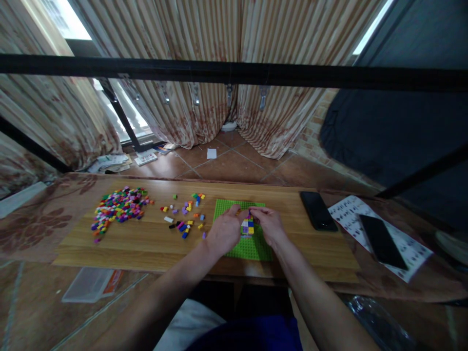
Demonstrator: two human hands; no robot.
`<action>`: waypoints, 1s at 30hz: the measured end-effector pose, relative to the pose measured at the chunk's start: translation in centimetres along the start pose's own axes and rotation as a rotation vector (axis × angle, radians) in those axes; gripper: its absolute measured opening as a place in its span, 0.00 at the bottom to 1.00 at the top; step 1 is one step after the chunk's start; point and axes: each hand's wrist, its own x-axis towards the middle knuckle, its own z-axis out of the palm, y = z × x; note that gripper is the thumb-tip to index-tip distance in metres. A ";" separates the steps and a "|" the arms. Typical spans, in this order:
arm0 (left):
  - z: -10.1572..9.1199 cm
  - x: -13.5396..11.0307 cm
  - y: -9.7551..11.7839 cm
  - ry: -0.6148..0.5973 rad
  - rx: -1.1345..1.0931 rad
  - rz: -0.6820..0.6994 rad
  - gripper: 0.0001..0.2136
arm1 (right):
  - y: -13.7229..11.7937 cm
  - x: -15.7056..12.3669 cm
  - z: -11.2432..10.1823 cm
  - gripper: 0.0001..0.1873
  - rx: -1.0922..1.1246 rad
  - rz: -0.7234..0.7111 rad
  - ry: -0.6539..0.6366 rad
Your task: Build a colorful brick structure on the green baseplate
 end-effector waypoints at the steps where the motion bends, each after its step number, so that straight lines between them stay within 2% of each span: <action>1: 0.0 0.0 0.0 0.002 -0.011 -0.005 0.25 | 0.0 0.0 0.1 0.13 -0.001 0.000 0.004; 5: -0.1 -0.1 0.0 0.023 -0.099 -0.020 0.24 | -0.1 -0.1 0.1 0.15 0.004 -0.012 0.004; 7: 0.0 -0.3 -0.2 0.107 -0.209 -0.034 0.22 | 0.0 -0.4 -0.2 0.19 0.009 -0.029 0.010; 10: 0.3 -0.9 -0.6 0.291 -0.479 -0.136 0.17 | 0.1 -1.3 -1.0 0.22 0.010 -0.065 0.062; 13: 0.5 -1.5 -0.6 0.321 -0.897 -0.319 0.13 | -0.1 -3.0 -1.5 0.18 -0.028 -0.160 0.121; 14: 0.5 -1.7 -0.4 0.303 -1.048 -0.366 0.13 | -0.3 -3.7 -1.5 0.15 -0.052 -0.203 0.105; 16: 0.3 -2.0 -0.1 0.269 -1.305 -0.412 0.13 | -0.9 -5.2 -1.2 0.12 -0.113 -0.280 -0.006; 18: -0.1 -2.2 0.4 0.242 -1.460 -0.412 0.14 | -1.6 -6.6 -0.7 0.10 -0.186 -0.355 -0.122; 22: -0.6 -2.3 0.9 0.203 -1.556 -0.399 0.15 | -2.7 -8.0 -0.1 0.10 -0.290 -0.445 -0.189; 30: -0.1 -2.3 1.3 0.185 -1.482 -0.414 0.15 | -2.8 -8.1 -0.6 0.09 -0.393 -0.537 -0.188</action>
